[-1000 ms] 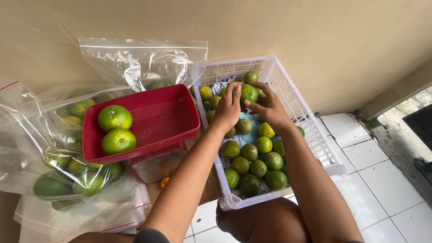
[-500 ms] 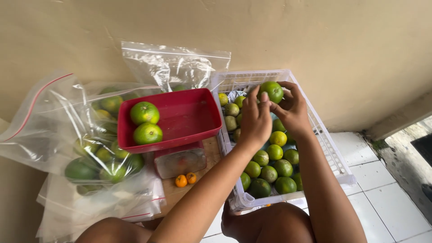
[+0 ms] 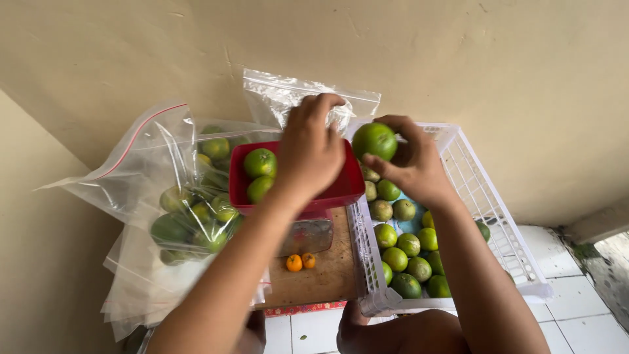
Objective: The person picks limes from a white crate, places them into a red tray on a scale, and then transfers them into a clear zip-top bag. The person handles the limes by hand and arranges them in the bag.
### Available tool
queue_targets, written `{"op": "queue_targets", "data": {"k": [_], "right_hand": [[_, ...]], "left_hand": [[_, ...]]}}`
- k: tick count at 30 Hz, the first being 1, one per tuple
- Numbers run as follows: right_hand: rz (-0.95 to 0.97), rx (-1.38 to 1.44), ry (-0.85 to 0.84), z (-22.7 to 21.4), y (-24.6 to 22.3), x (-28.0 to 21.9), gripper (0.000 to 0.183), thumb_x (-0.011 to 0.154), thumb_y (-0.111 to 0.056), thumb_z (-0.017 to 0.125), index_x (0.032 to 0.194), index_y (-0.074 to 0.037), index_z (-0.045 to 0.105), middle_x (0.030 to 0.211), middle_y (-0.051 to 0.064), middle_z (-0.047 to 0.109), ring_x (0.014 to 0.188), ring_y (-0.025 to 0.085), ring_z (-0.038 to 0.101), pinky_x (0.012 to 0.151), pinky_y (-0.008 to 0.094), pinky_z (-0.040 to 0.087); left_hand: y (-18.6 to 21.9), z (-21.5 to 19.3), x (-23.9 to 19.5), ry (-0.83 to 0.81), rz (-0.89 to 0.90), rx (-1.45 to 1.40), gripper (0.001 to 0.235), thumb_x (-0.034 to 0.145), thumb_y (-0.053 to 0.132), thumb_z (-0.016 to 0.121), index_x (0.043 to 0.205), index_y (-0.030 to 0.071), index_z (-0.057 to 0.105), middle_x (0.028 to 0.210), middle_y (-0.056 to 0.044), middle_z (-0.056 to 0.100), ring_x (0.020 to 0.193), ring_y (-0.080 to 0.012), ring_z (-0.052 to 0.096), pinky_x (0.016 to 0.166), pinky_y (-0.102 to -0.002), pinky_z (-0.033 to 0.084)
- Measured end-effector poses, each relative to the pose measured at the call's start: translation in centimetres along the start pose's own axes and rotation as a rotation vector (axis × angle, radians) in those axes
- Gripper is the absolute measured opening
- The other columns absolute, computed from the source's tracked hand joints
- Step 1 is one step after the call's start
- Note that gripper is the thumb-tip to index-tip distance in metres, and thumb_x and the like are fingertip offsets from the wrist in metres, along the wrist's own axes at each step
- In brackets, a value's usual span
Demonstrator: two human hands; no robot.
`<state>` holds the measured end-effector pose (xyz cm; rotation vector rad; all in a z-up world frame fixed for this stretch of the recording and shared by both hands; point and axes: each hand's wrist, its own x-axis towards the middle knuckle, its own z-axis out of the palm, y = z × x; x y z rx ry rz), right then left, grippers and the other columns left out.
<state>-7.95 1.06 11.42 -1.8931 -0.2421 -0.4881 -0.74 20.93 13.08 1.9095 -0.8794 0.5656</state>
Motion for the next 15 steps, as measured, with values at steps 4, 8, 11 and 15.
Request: {"op": "queue_targets", "data": {"k": [4, 8, 11, 15], "right_hand": [[0.014, -0.179, -0.106, 3.1, -2.4, 1.0, 0.071, 0.075, -0.025, 0.089, 0.132, 0.006, 0.060, 0.107, 0.028, 0.068, 0.091, 0.041, 0.072, 0.071, 0.044, 0.060], [0.078, -0.361, -0.237, 5.8, -3.2, 2.3, 0.068, 0.071, -0.028, 0.089, 0.129, -0.002, 0.065, 0.106, 0.023, 0.075, 0.094, 0.039, 0.076, 0.074, 0.044, 0.061], [0.121, -0.467, -0.397, 7.3, -3.8, 3.3, 0.069, 0.071, -0.034, 0.090, 0.129, -0.005, 0.066, 0.108, 0.022, 0.076, 0.101, 0.042, 0.074, 0.085, 0.049, 0.061], [0.206, -0.517, -0.645, 8.6, -3.9, 4.8, 0.068, 0.074, -0.035, 0.089, 0.131, -0.005, 0.066, 0.113, 0.022, 0.076, 0.102, 0.041, 0.075, 0.088, 0.047, 0.062]], "left_hand": [[-4.5, -6.6, -2.0, -0.332, -0.091, 0.323, 0.035, 0.094, 0.019, 0.054, 0.127, 0.018, 0.067, 0.119, -0.009, 0.063, 0.121, -0.0374, 0.055, 0.099, -0.058, 0.042], [-6.8, -8.3, -3.6, -0.467, -0.288, 0.405, 0.040, 0.096, 0.034, 0.058, 0.135, 0.025, 0.064, 0.137, -0.005, 0.056, 0.134, -0.0338, 0.043, 0.110, -0.065, 0.028], [-5.9, -9.0, -4.3, -0.538, -0.343, 0.406, 0.046, 0.096, 0.041, 0.058, 0.138, 0.025, 0.063, 0.145, -0.008, 0.053, 0.139, -0.0344, 0.040, 0.113, -0.070, 0.018], [-5.5, -10.0, -4.7, -0.648, -0.401, 0.407, 0.054, 0.095, 0.044, 0.058, 0.146, 0.026, 0.056, 0.157, -0.011, 0.043, 0.145, -0.0355, 0.037, 0.116, -0.075, 0.006]]}}
